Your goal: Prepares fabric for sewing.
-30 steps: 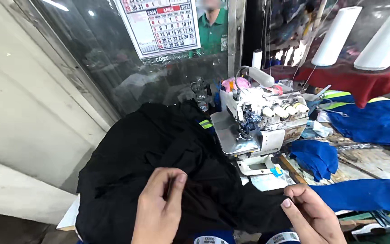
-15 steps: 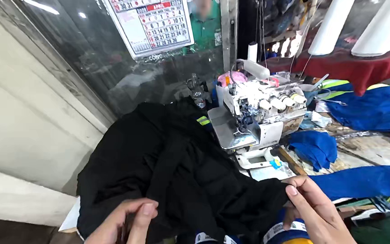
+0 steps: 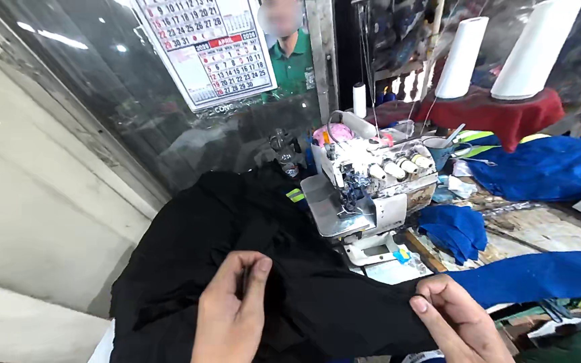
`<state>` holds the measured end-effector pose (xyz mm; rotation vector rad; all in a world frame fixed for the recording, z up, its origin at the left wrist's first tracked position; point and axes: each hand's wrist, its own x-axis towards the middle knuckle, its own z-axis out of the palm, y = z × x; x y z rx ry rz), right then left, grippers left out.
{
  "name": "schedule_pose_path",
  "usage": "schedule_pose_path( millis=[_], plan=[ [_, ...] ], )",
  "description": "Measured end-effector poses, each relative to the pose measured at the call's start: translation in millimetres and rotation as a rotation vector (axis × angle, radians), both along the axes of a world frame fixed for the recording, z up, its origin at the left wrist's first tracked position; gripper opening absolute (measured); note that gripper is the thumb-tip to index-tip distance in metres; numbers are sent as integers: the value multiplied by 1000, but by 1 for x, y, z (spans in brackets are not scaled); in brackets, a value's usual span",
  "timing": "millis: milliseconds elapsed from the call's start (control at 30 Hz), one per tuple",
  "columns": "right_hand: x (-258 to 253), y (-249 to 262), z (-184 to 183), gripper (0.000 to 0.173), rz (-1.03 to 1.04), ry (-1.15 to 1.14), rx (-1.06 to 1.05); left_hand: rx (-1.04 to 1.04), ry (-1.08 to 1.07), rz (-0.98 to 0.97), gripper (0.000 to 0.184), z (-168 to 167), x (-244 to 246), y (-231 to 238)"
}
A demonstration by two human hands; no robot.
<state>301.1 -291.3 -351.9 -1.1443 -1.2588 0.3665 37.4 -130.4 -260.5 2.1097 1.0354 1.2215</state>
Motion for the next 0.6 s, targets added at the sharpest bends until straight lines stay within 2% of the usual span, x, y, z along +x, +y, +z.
schedule_pose_path(
  millis=[100, 200, 333, 433, 500, 600],
  plan=[
    [3, 10, 13, 11, 29, -49, 11, 142, 23, -10, 17, 29, -12, 6],
    [10, 19, 20, 13, -19, -36, 56, 81, 59, -140, 18, 43, -20, 8],
    [-11, 11, 28, 23, -299, -112, 33, 54, 110, -190, 19, 25, -7, 5],
    [-55, 4, 48, 30, -163, -161, -84, 52, 108, -209, 20, 14, 5, 4],
    [-76, 23, 45, 35, -117, -218, -153, 77, 128, -240, 21, 10, 11, 5],
    [-87, 50, 35, 25, -151, -334, -158, 163, 128, -210, 21, 10, 10, 11]
  ],
)
